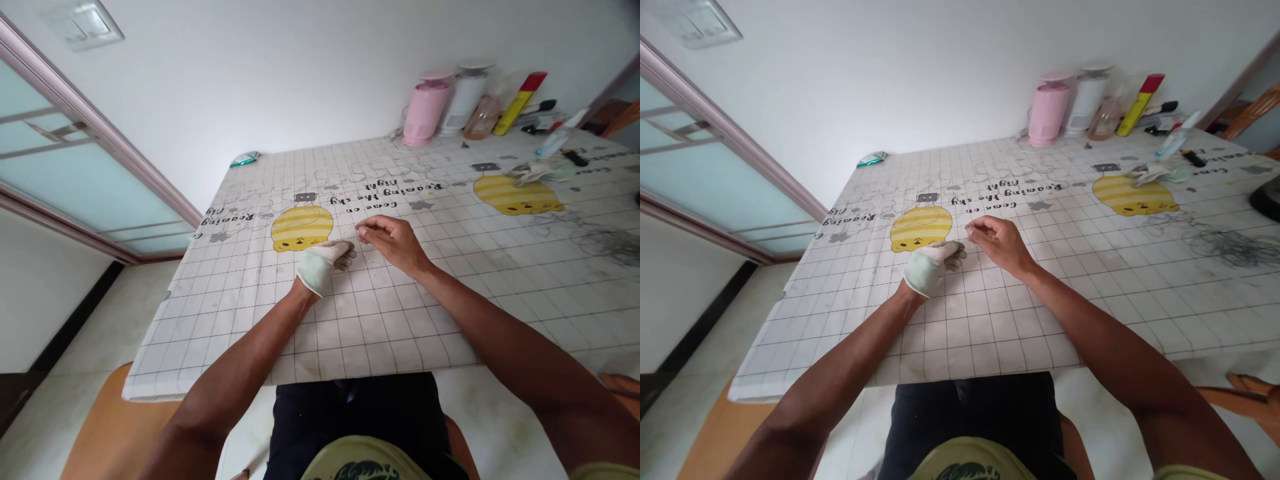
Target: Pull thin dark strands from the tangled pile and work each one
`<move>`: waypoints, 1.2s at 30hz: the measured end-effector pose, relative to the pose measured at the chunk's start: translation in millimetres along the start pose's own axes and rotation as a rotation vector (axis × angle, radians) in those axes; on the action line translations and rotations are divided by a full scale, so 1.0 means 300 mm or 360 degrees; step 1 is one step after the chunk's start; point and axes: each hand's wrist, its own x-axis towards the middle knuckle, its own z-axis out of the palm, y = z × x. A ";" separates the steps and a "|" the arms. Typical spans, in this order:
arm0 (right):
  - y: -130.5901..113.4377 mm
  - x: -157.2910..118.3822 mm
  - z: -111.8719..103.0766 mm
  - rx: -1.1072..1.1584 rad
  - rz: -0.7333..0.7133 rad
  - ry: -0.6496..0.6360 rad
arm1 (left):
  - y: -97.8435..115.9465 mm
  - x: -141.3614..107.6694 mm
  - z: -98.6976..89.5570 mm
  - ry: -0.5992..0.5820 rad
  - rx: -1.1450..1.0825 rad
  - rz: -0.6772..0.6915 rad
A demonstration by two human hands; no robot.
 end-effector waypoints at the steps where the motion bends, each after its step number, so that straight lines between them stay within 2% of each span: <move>1: 0.002 0.002 -0.006 -0.0019 -0.0017 -0.0048 | 0.007 -0.003 0.003 0.0038 0.0059 -0.0009; 4: 0.001 0.005 -0.018 -0.0119 -0.0084 -0.0129 | 0.016 -0.009 0.010 0.0091 0.0287 -0.0010; 7: -0.008 0.001 -0.017 -0.0254 -0.0184 -0.0107 | 0.007 -0.010 0.013 0.0101 0.0494 0.0056; 11: -0.007 -0.009 -0.009 -0.0569 -0.0507 -0.0070 | -0.016 0.000 0.006 0.0158 0.0805 0.0167; 13: 0.002 -0.011 -0.008 -0.0736 -0.0688 -0.0149 | -0.022 0.004 0.004 0.0183 0.0907 0.0197; 16: 0.019 -0.012 -0.012 -0.0959 -0.0827 -0.0266 | -0.018 0.003 0.009 0.0229 0.1013 0.0208; 20: 0.036 -0.015 -0.006 -0.1133 -0.0870 -0.0261 | -0.011 -0.004 0.024 0.0330 0.1134 0.0232; 26: 0.059 -0.022 0.026 -0.1143 -0.0783 -0.0170 | -0.025 -0.006 0.030 0.0399 0.1386 0.0164; 31: 0.067 -0.019 0.039 -0.1206 -0.0823 -0.0143 | -0.030 -0.017 0.035 0.0323 0.1739 0.0174; 36: 0.061 -0.018 0.038 -0.1452 -0.1036 -0.0190 | -0.026 -0.024 0.033 0.0143 0.1890 0.0290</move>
